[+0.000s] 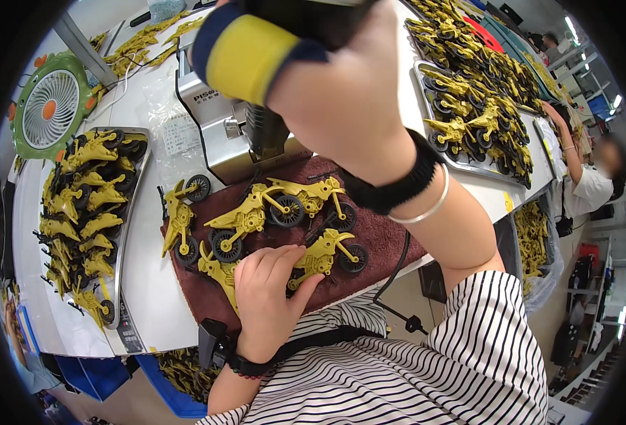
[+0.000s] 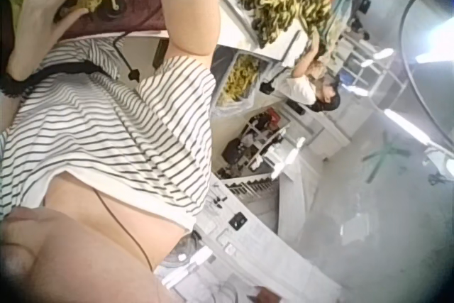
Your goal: Using a heat gun to join or finish plastic toy motorcycle components.
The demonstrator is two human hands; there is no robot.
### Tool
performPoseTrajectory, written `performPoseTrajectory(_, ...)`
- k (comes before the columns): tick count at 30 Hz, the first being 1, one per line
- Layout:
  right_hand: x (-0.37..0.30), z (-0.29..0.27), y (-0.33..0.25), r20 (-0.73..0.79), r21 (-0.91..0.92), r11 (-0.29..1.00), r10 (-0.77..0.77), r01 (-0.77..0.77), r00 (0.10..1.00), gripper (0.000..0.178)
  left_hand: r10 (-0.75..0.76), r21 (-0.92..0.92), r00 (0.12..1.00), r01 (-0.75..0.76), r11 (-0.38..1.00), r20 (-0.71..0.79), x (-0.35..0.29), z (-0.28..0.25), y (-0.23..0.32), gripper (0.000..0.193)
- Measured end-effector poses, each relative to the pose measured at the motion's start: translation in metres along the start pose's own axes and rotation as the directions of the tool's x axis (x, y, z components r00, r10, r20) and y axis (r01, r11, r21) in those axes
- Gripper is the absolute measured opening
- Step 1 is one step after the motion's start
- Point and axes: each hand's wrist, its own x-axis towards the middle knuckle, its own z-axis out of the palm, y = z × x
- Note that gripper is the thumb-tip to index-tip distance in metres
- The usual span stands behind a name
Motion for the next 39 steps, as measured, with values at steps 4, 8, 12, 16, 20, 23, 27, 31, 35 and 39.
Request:
performPoseTrajectory(4, -0.001, -0.01, -0.014, -0.031, 0.08, 0.996, -0.037, 0.04, 0.999, 0.018, 0.016, 0.013, 1.0, -0.016, 1.0, -0.024, -0.003, 0.004, 0.0, 0.04)
performPoseTrajectory(8, 0.005, 0.005, -0.02, -0.066, 0.165, 0.986, 0.007, 0.004, 0.998, 0.017, 0.053, 0.018, 0.997, -0.052, 0.998, -0.051, -0.003, 0.005, -0.003, 0.04)
performPoseTrajectory(12, 0.011, -0.005, 0.014, 0.14, 0.31, 0.947, -0.136, 0.087, 0.981, 0.028, 0.041, 0.002, 0.998, -0.041, 0.999, -0.041, -0.002, 0.004, 0.0, 0.039)
performPoseTrajectory(16, 0.008, -0.014, 0.007, 0.295, 0.348, 0.915, 0.101, -0.206, 0.95, 0.027, 0.036, -0.008, 0.998, -0.037, 0.999, -0.054, -0.003, 0.005, -0.002, 0.039)
performPoseTrajectory(20, -0.032, -0.031, -0.026, 0.328, 0.126, 0.962, 0.192, -0.244, 0.925, 0.02, 0.016, -0.004, 0.998, -0.016, 1.0, -0.057, -0.004, 0.004, -0.003, 0.039)
performPoseTrajectory(23, -0.055, -0.051, -0.054, 0.396, 0.177, 0.933, 0.223, -0.313, 0.891, 0.024, 0.009, -0.01, 0.999, -0.009, 1.0, -0.046, -0.002, 0.004, 0.0, 0.04)
performPoseTrajectory(27, -0.087, -0.051, -0.064, 0.321, 0.094, 0.957, 0.231, -0.274, 0.918, 0.026, -0.001, -0.002, 1.0, 0.001, 1.0, -0.018, -0.003, 0.003, -0.003, 0.042)
performPoseTrajectory(31, -0.098, -0.051, -0.061, 0.267, 0.068, 0.962, 0.238, -0.264, 0.934, 0.028, 0.006, -0.011, 1.0, -0.006, 1.0, -0.016, -0.001, 0.004, -0.002, 0.042)
performPoseTrajectory(35, -0.107, -0.05, -0.051, 0.272, 0.014, 0.971, 0.227, -0.239, 0.935, 0.026, -0.004, -0.013, 1.0, 0.004, 1.0, 0.005, -0.001, 0.002, -0.002, 0.04)
performPoseTrajectory(39, -0.112, -0.046, -0.05, 0.332, 0.037, 0.985, 0.147, -0.169, 0.932, 0.025, -0.006, 0.006, 1.0, 0.006, 1.0, 0.013, -0.003, 0.002, -0.002, 0.039)
